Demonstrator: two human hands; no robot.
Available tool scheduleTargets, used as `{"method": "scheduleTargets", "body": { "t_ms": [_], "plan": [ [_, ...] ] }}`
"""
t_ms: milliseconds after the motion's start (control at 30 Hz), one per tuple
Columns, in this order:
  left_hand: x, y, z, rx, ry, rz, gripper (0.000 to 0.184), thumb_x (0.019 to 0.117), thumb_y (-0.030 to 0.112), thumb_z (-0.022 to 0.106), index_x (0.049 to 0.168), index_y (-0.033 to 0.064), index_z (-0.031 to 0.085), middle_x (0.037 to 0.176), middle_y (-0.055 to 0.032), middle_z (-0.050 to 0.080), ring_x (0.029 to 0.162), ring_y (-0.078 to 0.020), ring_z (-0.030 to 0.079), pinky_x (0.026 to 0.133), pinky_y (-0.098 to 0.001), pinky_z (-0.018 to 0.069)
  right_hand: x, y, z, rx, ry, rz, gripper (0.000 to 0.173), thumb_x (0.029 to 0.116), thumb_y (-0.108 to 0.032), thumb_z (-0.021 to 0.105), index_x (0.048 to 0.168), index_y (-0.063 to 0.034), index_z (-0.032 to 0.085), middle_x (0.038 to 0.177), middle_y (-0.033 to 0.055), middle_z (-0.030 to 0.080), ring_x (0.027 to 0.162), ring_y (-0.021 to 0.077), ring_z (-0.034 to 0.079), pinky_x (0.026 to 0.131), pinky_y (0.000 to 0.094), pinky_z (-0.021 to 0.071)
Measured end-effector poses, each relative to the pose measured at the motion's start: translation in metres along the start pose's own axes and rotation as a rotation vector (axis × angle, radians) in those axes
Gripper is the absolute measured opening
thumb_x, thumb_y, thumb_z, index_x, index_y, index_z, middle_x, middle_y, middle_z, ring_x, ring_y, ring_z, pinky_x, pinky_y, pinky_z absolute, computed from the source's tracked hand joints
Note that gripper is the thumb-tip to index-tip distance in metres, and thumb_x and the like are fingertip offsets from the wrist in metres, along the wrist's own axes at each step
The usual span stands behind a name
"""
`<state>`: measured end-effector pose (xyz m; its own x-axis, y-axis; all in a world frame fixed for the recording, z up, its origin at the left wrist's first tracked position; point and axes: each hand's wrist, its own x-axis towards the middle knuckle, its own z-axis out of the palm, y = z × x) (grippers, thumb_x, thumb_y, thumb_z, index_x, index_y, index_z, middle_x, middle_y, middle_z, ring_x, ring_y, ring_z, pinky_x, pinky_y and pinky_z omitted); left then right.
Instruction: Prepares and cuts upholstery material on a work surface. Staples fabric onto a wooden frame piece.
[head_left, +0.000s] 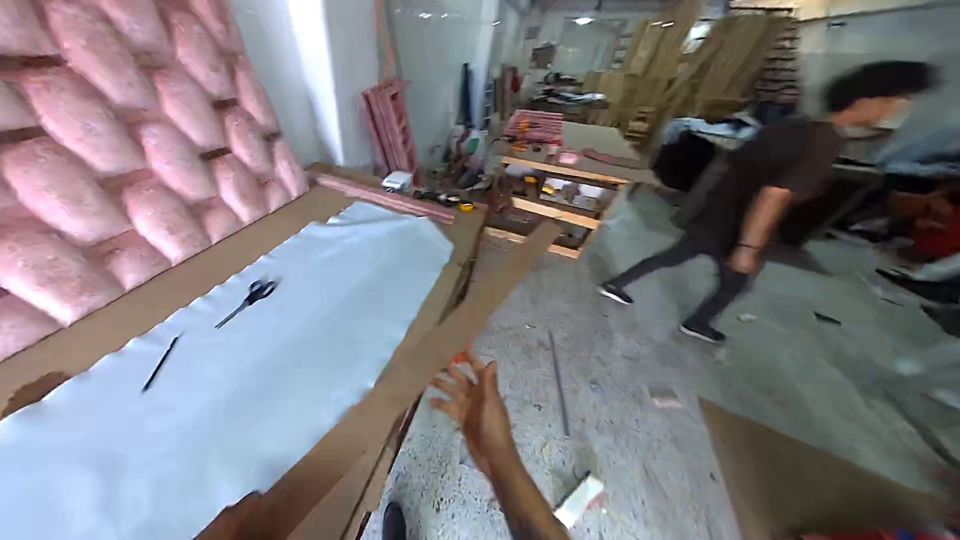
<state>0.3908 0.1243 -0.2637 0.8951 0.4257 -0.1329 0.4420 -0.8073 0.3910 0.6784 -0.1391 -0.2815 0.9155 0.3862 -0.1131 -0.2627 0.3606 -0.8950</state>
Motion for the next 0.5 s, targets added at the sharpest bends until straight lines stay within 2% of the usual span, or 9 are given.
{"method": "scheduleTargets", "body": {
  "t_ms": [67, 100, 133, 200, 267, 333, 400, 467, 500],
  "plan": [
    [0.025, -0.013, 0.012, -0.038, -0.074, -0.104, 0.076, 0.0885, 0.063, 0.068, 0.143, 0.0110, 0.059, 0.132, -0.0163, 0.068, 0.120, -0.0358, 0.066, 0.097, -0.0638, 0.0526, 0.062, 0.021, 0.002, -0.107, 0.054, 0.095, 0.056, 0.1126, -0.045, 0.026, 0.151, -0.0060, 0.035, 0.117, 0.0214, 0.069, 0.091, 0.0342, 0.074, 0.074, 0.0494, 0.0636],
    [0.036, -0.017, 0.016, -0.044, -0.116, -0.160, 0.077, 0.0882, 0.064, 0.067, 0.146, 0.0144, 0.057, 0.135, -0.0121, 0.066, 0.123, -0.0313, 0.065, 0.101, -0.0593, 0.0516, 0.087, 0.036, 0.001, -0.164, 0.031, 0.138, 0.046, 0.1133, -0.034, 0.032, 0.146, -0.0040, 0.041, 0.112, 0.0191, 0.070, 0.088, 0.0309, 0.074, 0.073, 0.0470, 0.0639],
    [0.048, -0.024, 0.018, -0.065, -0.131, -0.195, 0.075, 0.0884, 0.064, 0.066, 0.147, 0.0171, 0.056, 0.138, -0.0086, 0.065, 0.126, -0.0275, 0.063, 0.105, -0.0557, 0.0504, 0.114, 0.053, -0.001, -0.205, -0.020, 0.176, 0.040, 0.1123, -0.029, 0.037, 0.143, -0.0048, 0.045, 0.109, 0.0153, 0.071, 0.088, 0.0270, 0.074, 0.075, 0.0448, 0.0640],
    [0.061, -0.049, 0.030, -0.114, -0.116, -0.233, 0.073, 0.0890, 0.062, 0.068, 0.147, 0.0199, 0.055, 0.139, -0.0048, 0.064, 0.128, -0.0234, 0.061, 0.107, -0.0528, 0.0507, 0.160, 0.083, 0.008, -0.259, -0.097, 0.294, 0.038, 0.1106, -0.035, 0.042, 0.141, -0.0122, 0.046, 0.109, 0.0056, 0.072, 0.092, 0.0192, 0.073, 0.079, 0.0395, 0.0636],
    [0.071, -0.069, 0.046, -0.177, -0.069, -0.232, 0.069, 0.0890, 0.059, 0.070, 0.145, 0.0201, 0.056, 0.134, -0.0046, 0.067, 0.125, -0.0230, 0.063, 0.104, -0.0521, 0.0524, 0.192, 0.093, 0.030, -0.311, -0.085, 0.417, 0.038, 0.1096, -0.037, 0.047, 0.142, -0.0168, 0.043, 0.111, -0.0007, 0.066, 0.094, 0.0123, 0.070, 0.080, 0.0328, 0.0609],
    [0.088, -0.075, 0.060, -0.250, -0.033, -0.234, 0.068, 0.0893, 0.055, 0.072, 0.144, 0.0185, 0.057, 0.133, -0.0067, 0.066, 0.126, -0.0247, 0.061, 0.108, -0.0512, 0.0495, 0.220, 0.093, 0.040, -0.359, -0.112, 0.436, 0.027, 0.1090, -0.035, 0.049, 0.128, -0.0166, 0.050, 0.093, -0.0061, 0.067, 0.082, 0.0086, 0.070, 0.075, 0.0302, 0.0616],
    [0.097, -0.077, 0.072, -0.288, -0.003, -0.266, 0.067, 0.0880, 0.053, 0.074, 0.143, 0.0171, 0.058, 0.135, -0.0088, 0.064, 0.130, -0.0274, 0.058, 0.111, -0.0514, 0.0459, 0.246, 0.100, 0.038, -0.369, -0.211, 0.455, 0.021, 0.1094, -0.033, 0.048, 0.119, -0.0154, 0.051, 0.083, -0.0061, 0.067, 0.075, 0.0105, 0.070, 0.071, 0.0325, 0.0620],
    [0.085, -0.070, 0.075, -0.282, 0.007, -0.350, 0.068, 0.0865, 0.052, 0.076, 0.143, 0.0170, 0.058, 0.142, -0.0100, 0.060, 0.136, -0.0285, 0.052, 0.115, -0.0513, 0.0428, 0.254, 0.111, 0.034, -0.394, -0.307, 0.537, 0.022, 0.1089, -0.034, 0.048, 0.117, -0.0142, 0.053, 0.084, -0.0030, 0.067, 0.077, 0.0143, 0.070, 0.072, 0.0370, 0.0622],
    [0.076, -0.059, 0.072, -0.261, 0.016, -0.412, 0.069, 0.0854, 0.051, 0.077, 0.143, 0.0176, 0.059, 0.146, -0.0094, 0.058, 0.140, -0.0271, 0.050, 0.118, -0.0491, 0.0404, 0.250, 0.109, 0.036, -0.436, -0.347, 0.579, 0.026, 0.1092, -0.033, 0.046, 0.122, -0.0104, 0.053, 0.088, 0.0005, 0.069, 0.079, 0.0163, 0.070, 0.074, 0.0383, 0.0622]
  ]
}}
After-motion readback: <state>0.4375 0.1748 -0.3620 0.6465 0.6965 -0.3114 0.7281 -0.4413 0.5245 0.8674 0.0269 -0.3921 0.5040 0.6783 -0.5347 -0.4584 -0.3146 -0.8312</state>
